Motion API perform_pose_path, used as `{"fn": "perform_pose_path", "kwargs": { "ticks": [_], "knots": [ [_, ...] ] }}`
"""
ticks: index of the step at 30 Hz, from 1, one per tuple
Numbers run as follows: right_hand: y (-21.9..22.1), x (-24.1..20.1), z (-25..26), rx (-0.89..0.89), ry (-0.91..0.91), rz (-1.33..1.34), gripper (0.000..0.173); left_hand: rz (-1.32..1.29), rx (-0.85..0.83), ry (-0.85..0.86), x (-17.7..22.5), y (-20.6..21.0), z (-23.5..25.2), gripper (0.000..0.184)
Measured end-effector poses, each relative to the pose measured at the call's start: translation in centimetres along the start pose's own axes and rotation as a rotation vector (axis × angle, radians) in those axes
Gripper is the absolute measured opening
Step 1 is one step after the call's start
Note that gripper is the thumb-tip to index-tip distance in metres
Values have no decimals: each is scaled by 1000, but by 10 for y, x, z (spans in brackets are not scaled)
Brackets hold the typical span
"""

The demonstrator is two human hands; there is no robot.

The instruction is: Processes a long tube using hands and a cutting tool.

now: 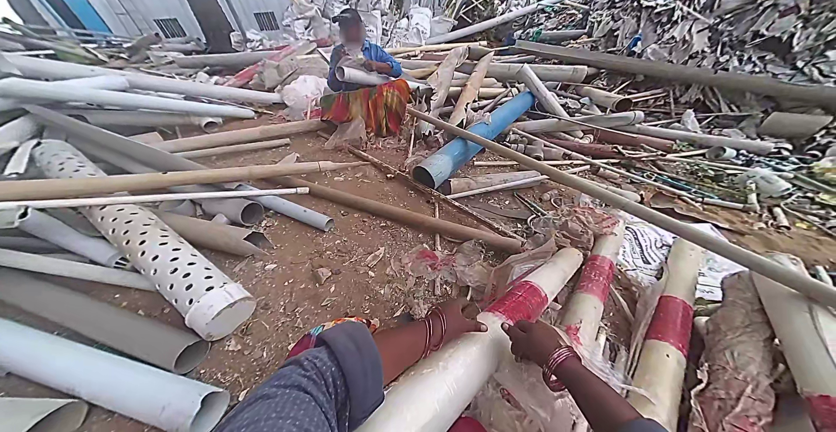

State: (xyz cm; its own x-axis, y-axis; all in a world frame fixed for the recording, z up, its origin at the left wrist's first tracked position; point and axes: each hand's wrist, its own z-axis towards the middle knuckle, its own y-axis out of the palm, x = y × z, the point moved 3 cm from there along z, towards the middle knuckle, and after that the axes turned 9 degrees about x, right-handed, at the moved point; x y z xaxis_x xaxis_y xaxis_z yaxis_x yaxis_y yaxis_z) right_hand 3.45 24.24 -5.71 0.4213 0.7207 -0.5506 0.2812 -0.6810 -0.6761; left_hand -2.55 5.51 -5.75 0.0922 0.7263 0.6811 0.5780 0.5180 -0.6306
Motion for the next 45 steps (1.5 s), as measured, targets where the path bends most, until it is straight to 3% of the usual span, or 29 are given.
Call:
{"fn": "perform_pose_path", "kwargs": {
  "ticks": [6,10,13,16,21,27,29,32,35,37,39,40,42,45],
  "knots": [
    [-13,18,11,198,98,126,42,182,-91,56,0,6,3,60],
    [-27,24,15,185,15,-130,41,197,-85,-1,0,3,4,54],
    [-5,1,-1,91,-138,-285,52,182,-82,-11,0,3,3,50],
    [19,-12,-10,48,-166,-351,70,170,-76,-8,0,2,2,48],
    [24,-18,-12,-104,-139,-369,48,147,-90,35,-2,5,3,54],
    [12,-5,8,-29,-142,-425,41,118,-71,-3,-2,7,0,54],
    [4,6,17,-6,-99,-396,41,127,-65,-23,2,6,-4,54],
    [-18,45,26,124,102,-361,39,135,-53,-49,4,6,-8,53],
    [-49,82,-14,471,340,-160,36,138,-48,-63,7,6,-10,53],
    [-82,76,-54,371,445,98,45,128,-45,-56,6,5,-8,52],
    [-93,98,-36,398,275,-9,46,99,-52,-62,6,4,-5,51],
    [-79,119,-7,590,92,-104,41,87,-59,-74,4,4,-4,51],
    [-65,101,33,398,22,-171,34,80,-64,-86,4,4,-3,50],
    [-31,32,34,150,-189,-212,27,99,-59,-73,5,5,-2,47]
  ]
}}
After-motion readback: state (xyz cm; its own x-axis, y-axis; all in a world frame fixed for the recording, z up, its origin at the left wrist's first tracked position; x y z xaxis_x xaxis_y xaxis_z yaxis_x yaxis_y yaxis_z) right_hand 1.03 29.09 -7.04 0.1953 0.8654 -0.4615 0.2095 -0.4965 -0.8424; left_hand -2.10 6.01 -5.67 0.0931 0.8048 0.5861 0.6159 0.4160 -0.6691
